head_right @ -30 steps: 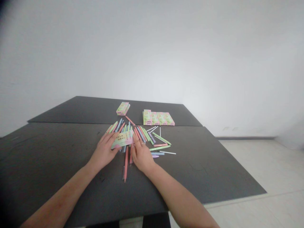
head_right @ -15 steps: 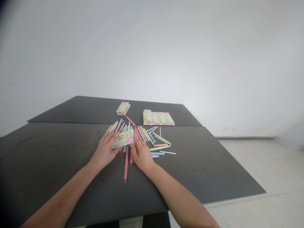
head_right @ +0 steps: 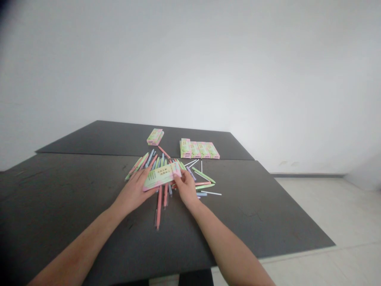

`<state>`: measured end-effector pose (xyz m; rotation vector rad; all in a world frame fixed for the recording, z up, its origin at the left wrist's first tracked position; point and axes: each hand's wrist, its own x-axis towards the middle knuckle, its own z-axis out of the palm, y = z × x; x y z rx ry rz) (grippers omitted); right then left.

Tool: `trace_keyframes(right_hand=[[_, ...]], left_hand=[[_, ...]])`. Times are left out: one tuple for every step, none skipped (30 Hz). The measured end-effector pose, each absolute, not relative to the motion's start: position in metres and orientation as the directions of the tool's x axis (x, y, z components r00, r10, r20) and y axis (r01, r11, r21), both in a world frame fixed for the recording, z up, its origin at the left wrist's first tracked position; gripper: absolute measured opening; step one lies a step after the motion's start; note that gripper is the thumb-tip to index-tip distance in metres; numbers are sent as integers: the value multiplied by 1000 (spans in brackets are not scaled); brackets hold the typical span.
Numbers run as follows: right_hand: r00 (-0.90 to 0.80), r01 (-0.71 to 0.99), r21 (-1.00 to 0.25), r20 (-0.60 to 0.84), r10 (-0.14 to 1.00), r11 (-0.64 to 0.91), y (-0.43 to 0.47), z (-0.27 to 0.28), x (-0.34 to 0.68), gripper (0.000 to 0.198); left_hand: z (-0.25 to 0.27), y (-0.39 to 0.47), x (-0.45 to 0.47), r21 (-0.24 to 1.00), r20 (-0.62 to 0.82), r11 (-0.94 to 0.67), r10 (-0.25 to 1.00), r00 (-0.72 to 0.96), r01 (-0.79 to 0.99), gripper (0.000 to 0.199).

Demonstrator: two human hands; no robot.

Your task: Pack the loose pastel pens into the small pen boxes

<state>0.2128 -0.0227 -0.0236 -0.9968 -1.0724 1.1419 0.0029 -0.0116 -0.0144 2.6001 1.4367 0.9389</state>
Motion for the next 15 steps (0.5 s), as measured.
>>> trace_keyframes(right_hand=[[97,-224,-965,117,988,136,-21,-24,215,36],[110,-254,-958,105,988,130,-20,-24,216,36],[124,-284,-951,92,988,124,-19,-24,217,36],[134,-312,-943,78,988,117,-19,-23,217,36],[139,-342,-934,65,988,109,-19,-22,216,36],[137,-371,-924,50,989,98,-20,-21,213,36],[128,-398,-913,34,991,83,-21,-19,210,37],[110,-422,-904,19,994,64,-22,-18,207,38],[86,-440,-897,6,996,44,-23,-16,203,40],[62,-452,-892,-6,998,23,-24,-16,199,41],[41,-457,-889,-16,999,5,-25,-15,196,42],[25,-455,-890,-24,999,-10,-26,-15,193,41],[12,-447,-894,-30,999,-21,-25,-16,192,41],[6,-433,-901,-33,999,-27,-24,-16,192,40],[5,-415,-910,-33,999,-28,-22,-16,193,39]], left_hand=[[-15,-12,3,314,490,-575,780,390,756,74],[-15,-12,3,327,496,-576,779,383,749,73],[-16,-12,4,338,505,-581,776,379,740,70],[-16,-13,5,347,520,-587,770,371,732,68],[-16,-14,6,352,535,-596,761,367,722,65],[-16,-16,8,356,555,-604,750,359,713,62],[-15,-17,10,359,576,-611,740,347,706,61],[-15,-18,12,361,587,-615,734,342,701,60],[-14,-19,13,364,596,-612,733,329,702,59],[-14,-21,15,370,591,-606,738,325,704,59],[-14,-22,17,380,583,-600,746,321,704,58],[-14,-23,18,391,574,-597,753,321,701,59],[-14,-25,18,402,558,-596,761,330,695,60],[-13,-26,19,413,544,-593,769,334,691,62],[-13,-27,19,421,527,-592,776,346,687,65]])
